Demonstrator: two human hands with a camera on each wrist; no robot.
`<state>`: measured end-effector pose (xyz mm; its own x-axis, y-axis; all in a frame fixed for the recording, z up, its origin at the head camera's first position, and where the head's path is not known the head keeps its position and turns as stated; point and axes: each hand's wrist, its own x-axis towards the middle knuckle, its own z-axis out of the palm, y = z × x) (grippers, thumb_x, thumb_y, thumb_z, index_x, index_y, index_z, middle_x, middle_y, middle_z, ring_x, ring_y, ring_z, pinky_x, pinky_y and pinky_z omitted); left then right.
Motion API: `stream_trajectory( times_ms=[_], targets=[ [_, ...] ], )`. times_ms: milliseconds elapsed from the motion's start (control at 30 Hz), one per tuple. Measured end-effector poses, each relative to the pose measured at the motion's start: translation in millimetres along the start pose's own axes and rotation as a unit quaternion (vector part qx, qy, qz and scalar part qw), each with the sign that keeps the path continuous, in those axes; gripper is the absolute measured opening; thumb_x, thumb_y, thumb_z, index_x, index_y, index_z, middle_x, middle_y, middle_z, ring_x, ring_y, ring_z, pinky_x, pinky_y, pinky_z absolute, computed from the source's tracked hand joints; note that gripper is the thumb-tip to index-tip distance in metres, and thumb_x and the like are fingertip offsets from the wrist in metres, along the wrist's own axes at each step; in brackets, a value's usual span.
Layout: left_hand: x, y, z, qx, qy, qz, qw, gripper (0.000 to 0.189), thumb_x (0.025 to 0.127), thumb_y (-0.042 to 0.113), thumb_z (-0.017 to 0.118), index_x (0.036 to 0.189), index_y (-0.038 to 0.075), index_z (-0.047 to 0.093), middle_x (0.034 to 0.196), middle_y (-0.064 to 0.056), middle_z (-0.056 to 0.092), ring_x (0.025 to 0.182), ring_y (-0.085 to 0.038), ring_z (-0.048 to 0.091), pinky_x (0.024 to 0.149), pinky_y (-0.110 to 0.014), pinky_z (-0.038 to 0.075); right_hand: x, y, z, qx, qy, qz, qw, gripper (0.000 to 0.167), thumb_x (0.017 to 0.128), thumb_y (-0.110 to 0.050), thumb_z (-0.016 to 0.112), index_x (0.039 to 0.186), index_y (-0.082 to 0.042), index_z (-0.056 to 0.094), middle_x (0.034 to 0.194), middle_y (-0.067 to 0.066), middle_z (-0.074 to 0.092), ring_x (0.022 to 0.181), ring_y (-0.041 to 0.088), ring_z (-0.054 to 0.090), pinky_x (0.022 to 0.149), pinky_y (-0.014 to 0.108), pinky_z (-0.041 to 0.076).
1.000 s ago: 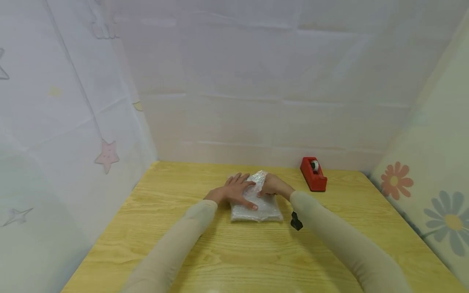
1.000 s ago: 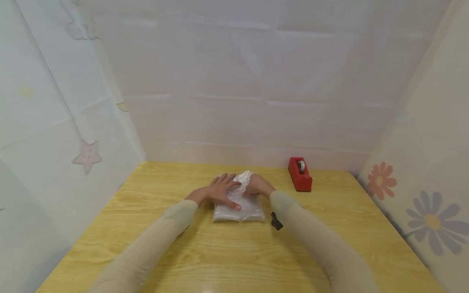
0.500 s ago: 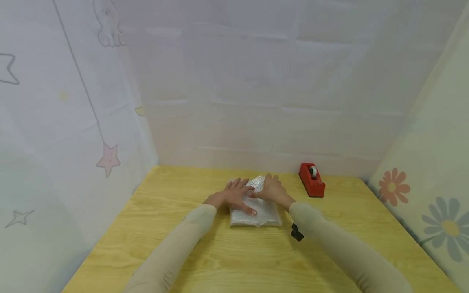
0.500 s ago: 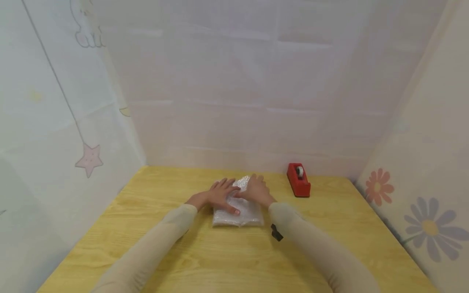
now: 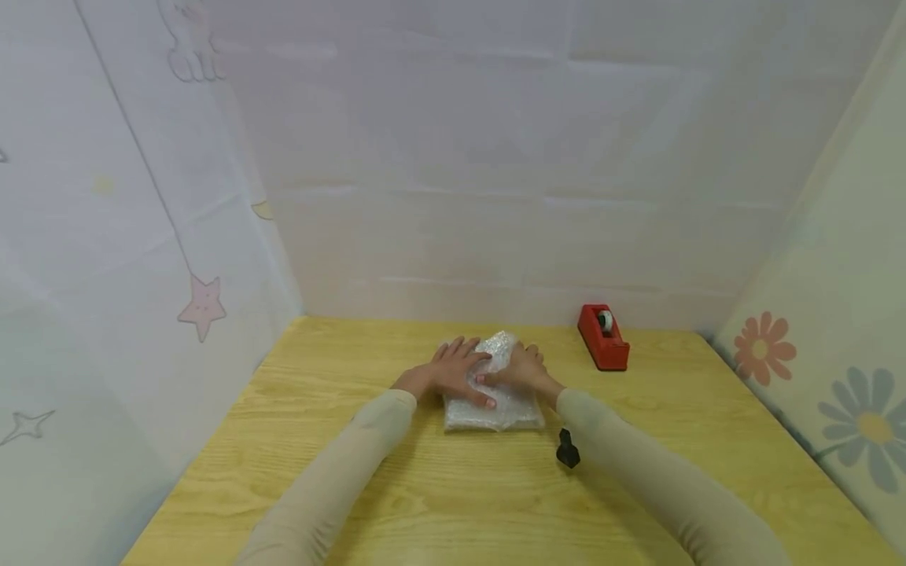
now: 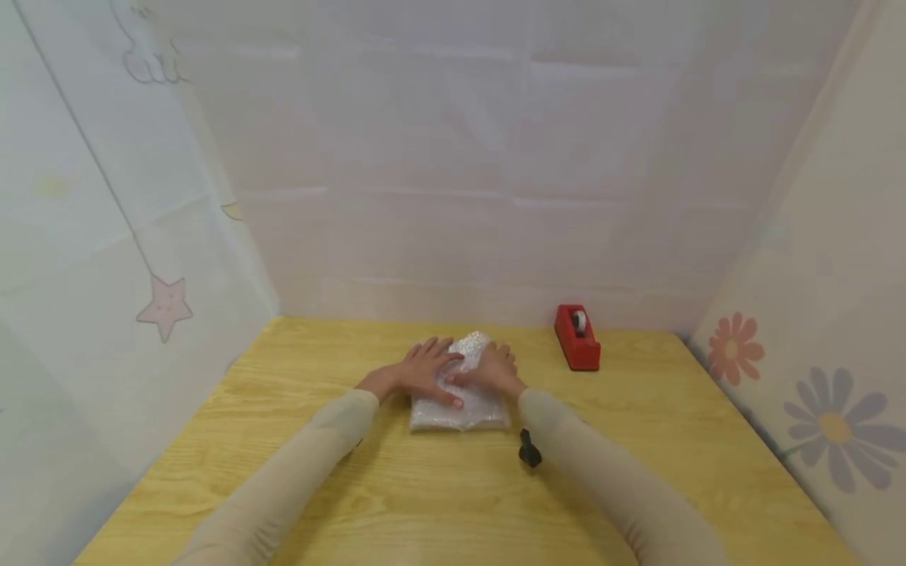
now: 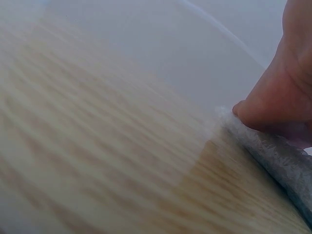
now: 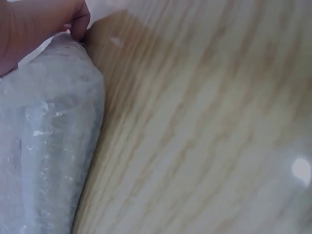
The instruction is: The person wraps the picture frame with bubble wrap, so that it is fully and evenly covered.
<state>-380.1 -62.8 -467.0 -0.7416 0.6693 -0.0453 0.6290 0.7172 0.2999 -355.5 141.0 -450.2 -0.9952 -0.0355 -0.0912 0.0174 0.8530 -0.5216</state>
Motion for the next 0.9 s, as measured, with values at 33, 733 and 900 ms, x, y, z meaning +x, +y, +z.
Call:
stream_trajectory(
  times_ms=[33,733,900],
  targets=[
    [2.2,-1.6,0.6,-0.003,0.001,0.000,1.0000,0.115,0.072,0.091,0.058,0.162,0.026,0.029,0.170,-0.010,0.002,0.152,-0.040,-0.004,0.117,-0.062,0.000,1.8,1,-1,0.010,0.000,0.002,0.9999,0.121,0.075,-0.058,0.086,0.155,0.008,0.025,0.149,0.037,0.027,0.137,0.053,0.030,0.108,0.065,0.031],
    [11.0,-10.4,9.3,-0.007,-0.007,0.003,0.9999,0.119,0.069,0.095,0.054,0.163,0.028,0.026,0.170,-0.010,-0.002,0.152,-0.039,-0.008,0.117,-0.060,-0.006,5.5,18,0,0.120,-0.003,0.005,0.9928,0.107,0.082,-0.044,0.086,0.159,0.003,0.027,0.152,0.033,0.028,0.138,0.048,0.033,0.109,0.061,0.034],
    [4.8,-5.9,4.6,-0.010,-0.008,0.003,0.9999,0.117,0.072,0.094,0.053,0.164,0.027,0.025,0.170,-0.009,-0.002,0.152,-0.039,-0.008,0.117,-0.061,-0.003,0.9,11,7,0.062,0.017,-0.003,0.9979,0.122,0.076,-0.062,0.083,0.160,0.001,0.022,0.152,0.035,0.024,0.138,0.052,0.028,0.106,0.064,0.034]
  ],
)
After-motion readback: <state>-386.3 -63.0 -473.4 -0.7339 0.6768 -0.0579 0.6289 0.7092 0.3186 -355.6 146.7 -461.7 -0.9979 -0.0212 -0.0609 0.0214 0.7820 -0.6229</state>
